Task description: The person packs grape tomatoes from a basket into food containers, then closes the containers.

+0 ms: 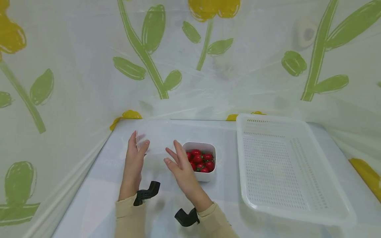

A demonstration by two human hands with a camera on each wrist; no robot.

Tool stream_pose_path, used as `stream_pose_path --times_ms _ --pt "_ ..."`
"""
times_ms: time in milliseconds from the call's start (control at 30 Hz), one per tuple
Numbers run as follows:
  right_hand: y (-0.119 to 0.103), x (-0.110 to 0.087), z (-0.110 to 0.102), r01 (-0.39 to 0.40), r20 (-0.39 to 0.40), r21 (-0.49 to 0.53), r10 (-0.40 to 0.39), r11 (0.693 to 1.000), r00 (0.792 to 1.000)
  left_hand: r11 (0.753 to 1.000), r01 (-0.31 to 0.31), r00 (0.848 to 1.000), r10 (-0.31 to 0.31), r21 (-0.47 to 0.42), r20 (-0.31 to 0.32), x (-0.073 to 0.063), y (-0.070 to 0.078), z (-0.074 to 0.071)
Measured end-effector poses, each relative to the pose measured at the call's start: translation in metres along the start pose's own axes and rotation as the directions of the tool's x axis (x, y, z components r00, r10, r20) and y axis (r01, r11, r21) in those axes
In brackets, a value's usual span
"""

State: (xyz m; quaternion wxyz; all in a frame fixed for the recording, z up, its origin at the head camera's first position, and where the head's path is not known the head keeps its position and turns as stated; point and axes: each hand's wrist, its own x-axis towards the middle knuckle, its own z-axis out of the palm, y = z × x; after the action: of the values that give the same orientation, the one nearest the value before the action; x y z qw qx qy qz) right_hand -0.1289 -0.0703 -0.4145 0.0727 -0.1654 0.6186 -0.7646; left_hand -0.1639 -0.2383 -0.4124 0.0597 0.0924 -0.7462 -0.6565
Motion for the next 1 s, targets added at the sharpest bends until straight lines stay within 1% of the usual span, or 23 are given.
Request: stream_pose_path --times_ms 33,133,200,267,367,433,500,533,567,600,700,733,767,833,900,933,1000 --pt "-0.005 0.000 -0.003 0.007 -0.015 -0.001 -0.007 1.000 1.000 1.000 -0.011 1.000 0.011 -0.007 0.013 0.000 0.000 0.003" --pt "-0.010 0.001 -0.014 0.013 -0.061 -0.022 -0.015 1.000 0.998 0.999 -0.033 0.998 0.035 -0.033 0.048 -0.001 0.001 0.013" --pt "-0.013 0.001 -0.021 -0.005 -0.092 -0.058 0.000 0.998 0.996 0.996 -0.055 0.996 0.059 -0.069 0.069 -0.002 0.001 0.020" --pt "-0.013 0.001 -0.029 -0.028 -0.120 -0.093 0.017 0.995 0.993 0.988 -0.085 0.991 0.098 -0.131 0.095 -0.001 0.000 0.027" --pt "-0.016 -0.002 -0.039 -0.059 -0.155 -0.125 0.039 0.990 0.987 0.976 -0.123 0.982 0.145 -0.182 0.117 0.000 -0.002 0.039" --pt "-0.017 -0.004 -0.045 -0.047 -0.168 -0.117 0.027 0.992 0.985 0.965 -0.143 0.975 0.175 -0.219 0.135 0.000 -0.003 0.046" --pt "-0.016 -0.005 -0.051 -0.018 -0.179 -0.102 0.000 0.995 0.984 0.956 -0.156 0.969 0.197 -0.247 0.149 -0.001 -0.003 0.052" --pt "-0.015 -0.006 -0.053 -0.005 -0.184 -0.100 -0.014 0.995 0.983 0.943 -0.151 0.966 0.205 -0.298 0.160 -0.001 -0.001 0.056" --pt "-0.015 -0.007 -0.056 0.010 -0.189 -0.099 -0.029 0.995 0.981 0.928 -0.161 0.957 0.230 -0.336 0.177 -0.002 -0.001 0.059" --pt "-0.014 -0.008 -0.058 0.016 -0.198 -0.109 -0.038 0.994 0.979 0.919 -0.170 0.947 0.251 -0.356 0.198 -0.004 -0.001 0.062" --pt "-0.013 -0.011 -0.062 0.007 -0.234 -0.166 -0.046 0.986 0.971 0.890 -0.190 0.914 0.315 -0.414 0.256 -0.008 0.001 0.069" --pt "-0.013 -0.012 -0.064 0.003 -0.248 -0.181 -0.048 0.983 0.968 0.884 -0.194 0.905 0.328 -0.425 0.270 -0.009 0.001 0.071" --pt "-0.014 -0.012 -0.066 0.002 -0.264 -0.194 -0.054 0.981 0.963 0.886 -0.215 0.894 0.348 -0.411 0.284 -0.011 0.000 0.072" --pt "-0.015 -0.013 -0.069 -0.002 -0.292 -0.215 -0.063 0.977 0.954 0.881 -0.213 0.885 0.357 -0.422 0.299 -0.013 0.000 0.074" --pt "-0.016 -0.014 -0.071 -0.003 -0.310 -0.221 -0.067 0.975 0.949 0.879 -0.204 0.884 0.354 -0.431 0.306 -0.014 0.000 0.075" --pt "-0.016 -0.014 -0.073 -0.004 -0.315 -0.225 -0.069 0.974 0.947 0.879 -0.195 0.886 0.348 -0.434 0.307 -0.014 -0.001 0.075" --pt "-0.017 -0.015 -0.075 -0.014 -0.325 -0.247 -0.070 0.969 0.943 0.881 -0.159 0.902 0.313 -0.445 0.297 -0.014 -0.002 0.075"
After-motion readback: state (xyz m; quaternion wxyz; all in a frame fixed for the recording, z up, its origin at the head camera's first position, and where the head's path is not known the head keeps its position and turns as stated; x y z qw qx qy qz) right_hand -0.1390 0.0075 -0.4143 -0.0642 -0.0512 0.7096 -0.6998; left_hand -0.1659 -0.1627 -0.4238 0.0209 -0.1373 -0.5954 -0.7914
